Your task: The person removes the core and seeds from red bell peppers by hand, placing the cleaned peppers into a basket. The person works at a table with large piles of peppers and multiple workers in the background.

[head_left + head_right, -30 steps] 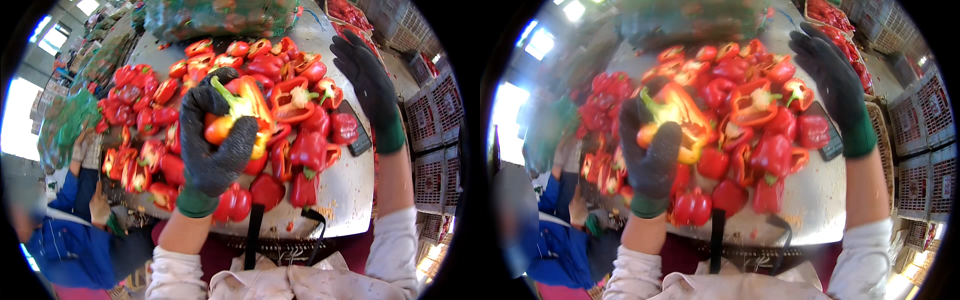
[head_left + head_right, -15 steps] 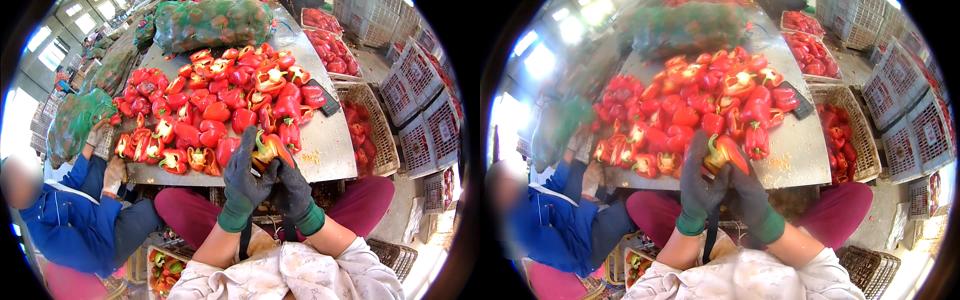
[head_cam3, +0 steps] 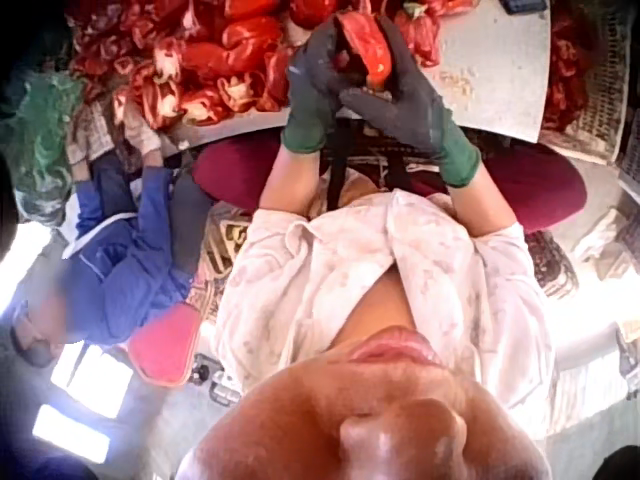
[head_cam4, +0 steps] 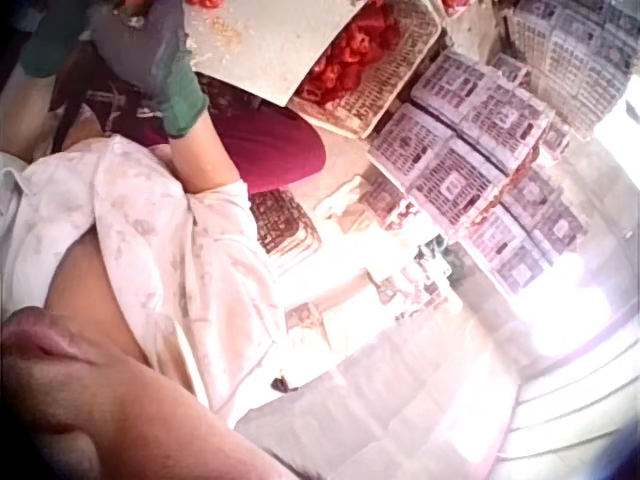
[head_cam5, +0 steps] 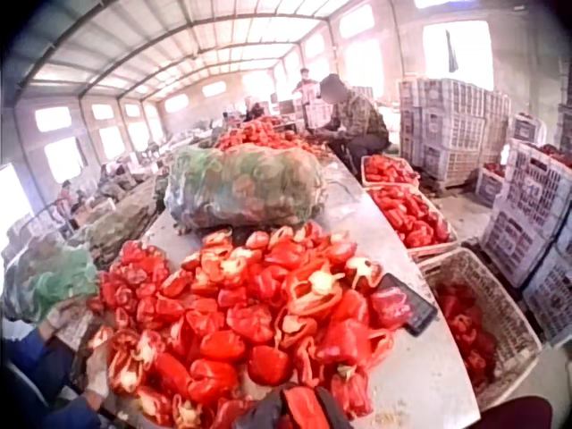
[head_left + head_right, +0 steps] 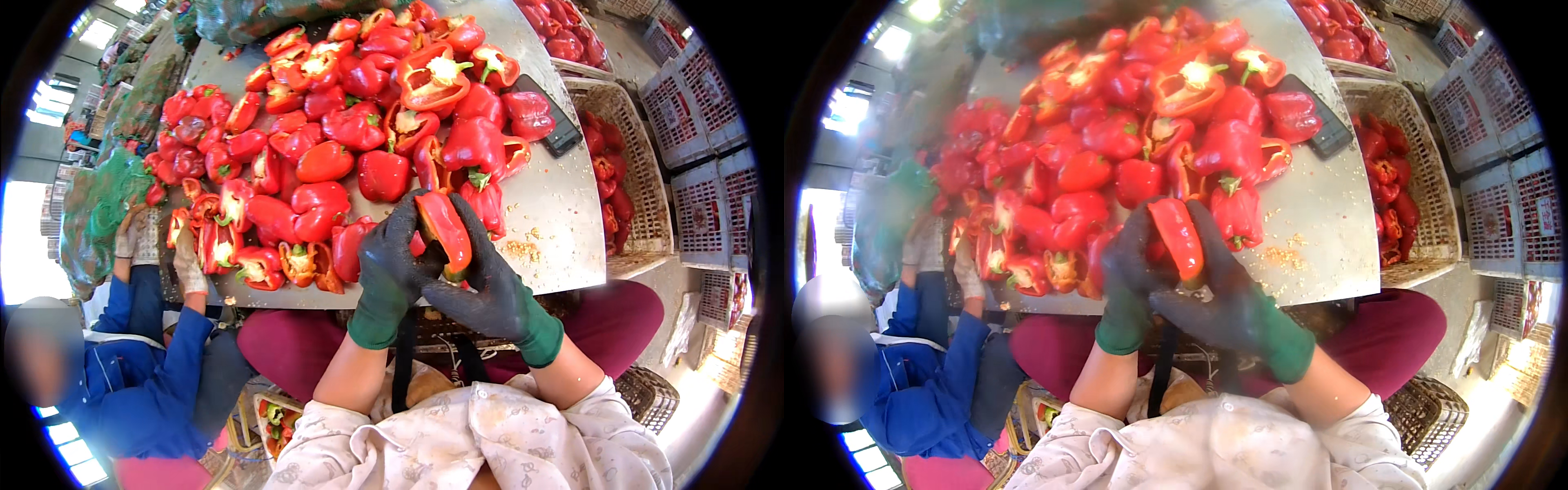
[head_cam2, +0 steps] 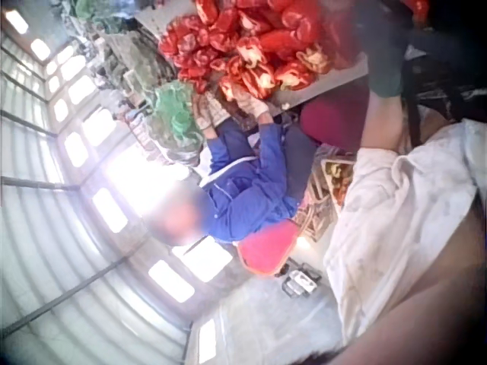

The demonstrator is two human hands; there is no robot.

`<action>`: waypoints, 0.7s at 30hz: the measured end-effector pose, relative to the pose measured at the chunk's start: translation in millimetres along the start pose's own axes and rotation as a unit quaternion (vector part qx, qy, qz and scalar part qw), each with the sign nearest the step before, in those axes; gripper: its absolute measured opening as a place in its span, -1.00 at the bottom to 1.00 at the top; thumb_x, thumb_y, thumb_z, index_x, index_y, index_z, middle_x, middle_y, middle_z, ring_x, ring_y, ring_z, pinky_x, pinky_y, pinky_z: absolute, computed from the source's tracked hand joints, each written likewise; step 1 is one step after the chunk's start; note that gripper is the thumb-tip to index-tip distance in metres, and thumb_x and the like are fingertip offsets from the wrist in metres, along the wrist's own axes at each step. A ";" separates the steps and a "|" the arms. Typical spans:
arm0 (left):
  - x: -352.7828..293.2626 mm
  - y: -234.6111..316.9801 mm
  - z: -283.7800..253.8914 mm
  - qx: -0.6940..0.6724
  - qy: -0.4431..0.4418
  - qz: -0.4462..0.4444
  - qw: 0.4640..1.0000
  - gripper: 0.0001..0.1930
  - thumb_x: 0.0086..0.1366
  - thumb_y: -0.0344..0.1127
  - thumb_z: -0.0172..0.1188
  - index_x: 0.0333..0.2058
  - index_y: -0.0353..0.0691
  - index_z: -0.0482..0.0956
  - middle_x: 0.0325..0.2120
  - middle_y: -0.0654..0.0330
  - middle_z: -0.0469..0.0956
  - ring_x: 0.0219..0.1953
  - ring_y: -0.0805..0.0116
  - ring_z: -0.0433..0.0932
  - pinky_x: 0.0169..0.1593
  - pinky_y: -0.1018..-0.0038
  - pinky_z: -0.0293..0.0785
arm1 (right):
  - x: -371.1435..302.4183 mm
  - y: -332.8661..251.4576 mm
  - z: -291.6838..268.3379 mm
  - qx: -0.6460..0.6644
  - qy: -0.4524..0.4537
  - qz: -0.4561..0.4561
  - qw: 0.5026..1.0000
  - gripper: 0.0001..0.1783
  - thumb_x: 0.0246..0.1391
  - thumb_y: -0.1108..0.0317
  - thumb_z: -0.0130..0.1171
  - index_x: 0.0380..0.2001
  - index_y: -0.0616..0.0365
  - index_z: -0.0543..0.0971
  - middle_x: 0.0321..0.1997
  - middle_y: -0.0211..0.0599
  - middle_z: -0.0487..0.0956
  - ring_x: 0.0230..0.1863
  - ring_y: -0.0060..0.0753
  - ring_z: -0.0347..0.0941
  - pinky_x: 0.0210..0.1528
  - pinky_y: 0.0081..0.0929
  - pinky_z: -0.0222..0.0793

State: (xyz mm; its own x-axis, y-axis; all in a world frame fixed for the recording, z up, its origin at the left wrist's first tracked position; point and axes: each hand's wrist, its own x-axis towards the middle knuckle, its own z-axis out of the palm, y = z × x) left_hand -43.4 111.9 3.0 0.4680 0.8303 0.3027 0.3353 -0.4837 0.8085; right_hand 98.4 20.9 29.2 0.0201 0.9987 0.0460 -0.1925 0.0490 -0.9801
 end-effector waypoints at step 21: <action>-67.5 2.1 -40.6 0.068 -0.046 0.088 0.993 -0.64 -0.05 -0.40 0.30 -0.19 -0.32 0.60 -0.54 0.01 0.57 -0.52 -0.03 0.57 -0.42 0.20 0.45 | -33.1 -28.2 -11.6 -0.342 0.015 -0.079 0.936 -0.53 -0.11 0.69 0.10 -0.05 0.19 0.61 -0.12 -0.10 0.67 -0.09 -0.18 0.66 -0.01 -0.32 0.54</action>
State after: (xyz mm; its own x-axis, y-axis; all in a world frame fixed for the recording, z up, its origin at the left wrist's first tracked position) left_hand -107.4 66.0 4.8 0.6002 0.7033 0.3809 0.3452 -0.6574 0.6698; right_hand 114.5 -13.7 53.1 0.0248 0.9783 0.2055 0.4880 0.1676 -0.8566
